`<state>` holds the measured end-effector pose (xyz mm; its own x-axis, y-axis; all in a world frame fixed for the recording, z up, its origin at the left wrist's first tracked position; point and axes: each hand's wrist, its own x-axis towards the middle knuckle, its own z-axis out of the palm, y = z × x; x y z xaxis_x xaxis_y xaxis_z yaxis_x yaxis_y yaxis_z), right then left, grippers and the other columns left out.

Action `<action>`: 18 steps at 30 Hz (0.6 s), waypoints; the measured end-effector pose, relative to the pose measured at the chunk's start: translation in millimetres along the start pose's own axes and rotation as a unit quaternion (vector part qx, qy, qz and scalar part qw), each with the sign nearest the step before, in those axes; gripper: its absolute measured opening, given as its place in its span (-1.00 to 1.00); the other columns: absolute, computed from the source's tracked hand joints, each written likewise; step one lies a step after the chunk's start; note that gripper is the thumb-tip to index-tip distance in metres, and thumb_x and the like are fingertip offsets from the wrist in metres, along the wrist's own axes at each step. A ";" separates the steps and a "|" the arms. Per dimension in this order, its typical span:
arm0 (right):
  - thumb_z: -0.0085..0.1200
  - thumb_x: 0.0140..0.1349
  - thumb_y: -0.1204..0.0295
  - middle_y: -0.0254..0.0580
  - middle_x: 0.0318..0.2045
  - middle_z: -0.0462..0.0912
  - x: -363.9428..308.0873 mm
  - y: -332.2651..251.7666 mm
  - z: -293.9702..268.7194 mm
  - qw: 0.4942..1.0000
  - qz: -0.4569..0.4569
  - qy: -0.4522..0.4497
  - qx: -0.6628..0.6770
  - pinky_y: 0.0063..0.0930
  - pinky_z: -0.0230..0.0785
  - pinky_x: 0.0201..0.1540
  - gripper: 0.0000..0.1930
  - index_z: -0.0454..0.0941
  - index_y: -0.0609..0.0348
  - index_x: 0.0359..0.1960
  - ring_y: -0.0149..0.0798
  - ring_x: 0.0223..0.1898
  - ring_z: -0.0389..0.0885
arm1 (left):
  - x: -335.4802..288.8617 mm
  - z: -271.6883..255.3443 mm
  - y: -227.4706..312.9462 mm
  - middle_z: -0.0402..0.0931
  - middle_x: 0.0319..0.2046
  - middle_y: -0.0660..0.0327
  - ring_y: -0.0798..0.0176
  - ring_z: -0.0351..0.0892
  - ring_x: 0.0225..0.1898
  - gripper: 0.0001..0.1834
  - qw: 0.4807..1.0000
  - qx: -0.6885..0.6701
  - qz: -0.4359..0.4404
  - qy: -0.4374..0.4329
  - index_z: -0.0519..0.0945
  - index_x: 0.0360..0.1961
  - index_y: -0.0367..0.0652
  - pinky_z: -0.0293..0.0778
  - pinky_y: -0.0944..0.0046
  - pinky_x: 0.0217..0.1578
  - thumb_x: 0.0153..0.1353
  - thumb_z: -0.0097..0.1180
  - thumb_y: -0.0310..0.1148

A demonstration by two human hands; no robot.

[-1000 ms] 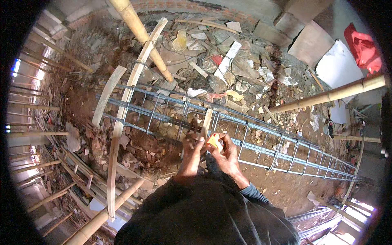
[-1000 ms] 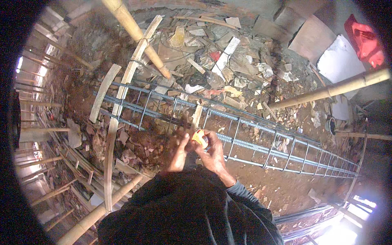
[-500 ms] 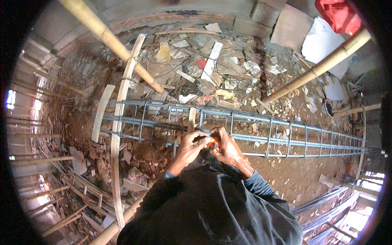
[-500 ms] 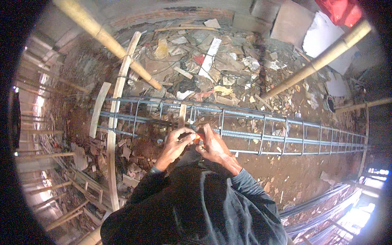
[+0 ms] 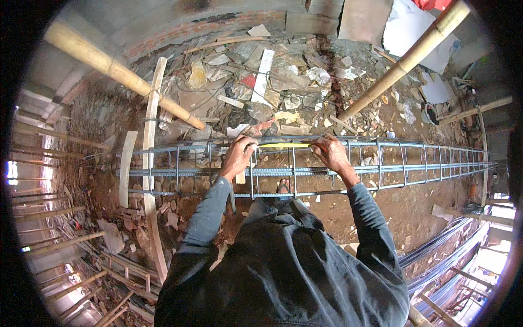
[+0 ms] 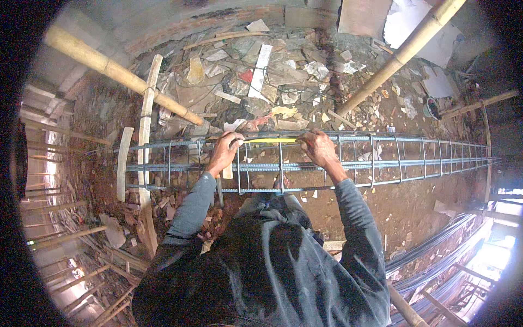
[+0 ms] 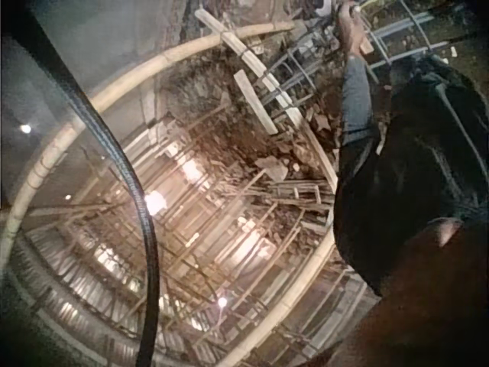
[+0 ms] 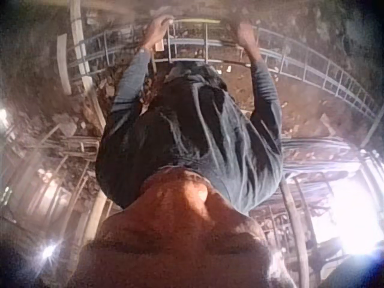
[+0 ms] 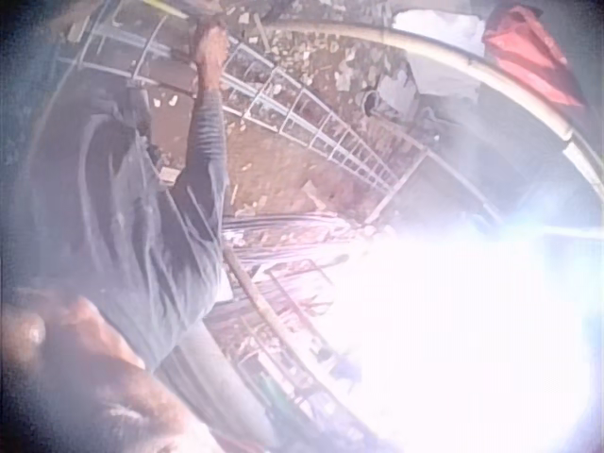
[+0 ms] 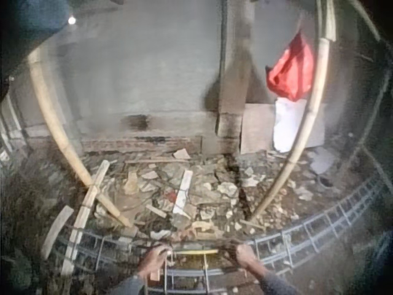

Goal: The person assembles a rebar cage by tying steel bars together with wire. They use pliers to twist and secure the wire at multiple intersections along the cage structure.

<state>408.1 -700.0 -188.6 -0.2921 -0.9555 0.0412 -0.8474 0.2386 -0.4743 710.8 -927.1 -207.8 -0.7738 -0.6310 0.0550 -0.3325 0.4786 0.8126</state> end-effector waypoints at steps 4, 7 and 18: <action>0.28 0.24 0.25 -0.07 -0.18 0.73 10.4 12.1 25.7 0.999 0.033 -0.008 -0.020 -0.02 0.57 0.05 -0.75 0.76 -0.01 -0.09 0.09 -0.01 0.67 | 8.1 8.8 -10.4 0.57 -0.09 0.07 -0.13 0.56 0.02 -0.85 0.993 0.104 0.046 0.032 0.72 -0.10 -0.10 0.46 -0.06 0.07 0.33 0.22 -0.45; 0.33 0.20 0.25 -0.07 -0.14 0.72 11.6 11.5 32.2 0.998 0.057 -0.012 -0.020 -0.01 0.57 0.10 -0.73 0.76 -0.03 -0.07 0.10 0.05 0.65 | 10.2 10.0 -15.1 0.59 -0.12 0.07 -0.13 0.57 0.01 -0.85 0.990 0.131 0.050 0.030 0.74 -0.12 -0.09 0.47 -0.07 0.06 0.30 0.25 -0.47; 0.34 0.21 0.27 -0.05 -0.07 0.70 12.0 6.5 29.0 0.996 0.086 -0.014 0.015 0.03 0.57 0.05 -0.74 0.76 -0.03 -0.08 0.13 0.00 0.67 | 8.5 8.7 -16.2 0.63 -0.15 0.07 -0.08 0.60 -0.02 -0.82 0.991 0.121 0.049 0.034 0.79 -0.15 -0.14 0.49 0.00 0.04 0.25 0.25 -0.53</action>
<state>411.9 -714.9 -216.7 -0.4186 -0.9056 -0.0680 -0.7724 0.3943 -0.4979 704.9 -935.0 -225.6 -0.7737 -0.6094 0.1731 -0.3828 0.6674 0.6388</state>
